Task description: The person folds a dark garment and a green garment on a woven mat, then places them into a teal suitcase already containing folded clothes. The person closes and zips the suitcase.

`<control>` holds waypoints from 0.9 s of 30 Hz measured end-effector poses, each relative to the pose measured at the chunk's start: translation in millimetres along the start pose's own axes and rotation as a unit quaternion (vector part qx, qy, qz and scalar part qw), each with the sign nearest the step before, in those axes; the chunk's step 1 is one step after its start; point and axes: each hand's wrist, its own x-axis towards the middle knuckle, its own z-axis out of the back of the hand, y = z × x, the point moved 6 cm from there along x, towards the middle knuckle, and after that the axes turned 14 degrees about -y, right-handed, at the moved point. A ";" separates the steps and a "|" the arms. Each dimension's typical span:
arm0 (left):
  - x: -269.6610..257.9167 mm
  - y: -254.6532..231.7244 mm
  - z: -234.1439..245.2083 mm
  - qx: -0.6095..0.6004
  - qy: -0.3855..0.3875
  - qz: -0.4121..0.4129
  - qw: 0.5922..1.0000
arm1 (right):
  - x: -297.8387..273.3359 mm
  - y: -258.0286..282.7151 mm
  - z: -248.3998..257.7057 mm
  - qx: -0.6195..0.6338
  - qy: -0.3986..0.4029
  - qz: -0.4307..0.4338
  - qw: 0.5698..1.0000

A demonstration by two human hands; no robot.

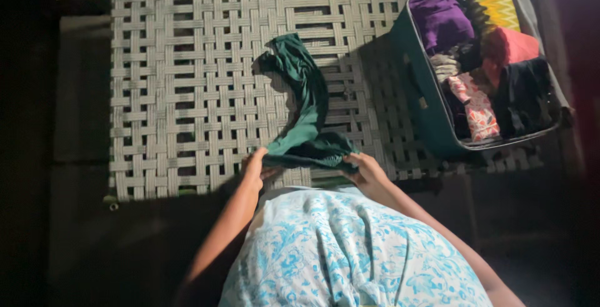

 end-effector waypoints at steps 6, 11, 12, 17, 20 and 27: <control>14.7 -65.6 -72.4 -0.033 0.075 -0.083 0.993 | 44.8 63.5 -10.2 0.046 -0.005 0.009 0.999; -106.4 -258.1 -207.8 -0.066 0.161 -0.401 0.899 | -46.7 297.3 -60.9 0.197 0.098 0.330 0.918; -152.6 -289.6 -219.7 -0.055 0.166 -0.548 0.818 | -81.1 325.7 -59.9 0.215 0.079 0.389 0.892; -255.8 -329.0 -209.1 -0.158 0.253 -0.565 0.770 | -225.9 353.2 -41.7 0.242 0.025 0.600 0.762; -221.2 -291.4 -174.1 -0.070 0.146 -0.553 0.817 | -223.0 311.3 -23.7 0.222 0.015 0.565 0.794; -26.8 -116.4 -106.0 0.035 0.013 -0.311 0.950 | -16.3 147.1 4.1 0.080 -0.042 0.142 0.986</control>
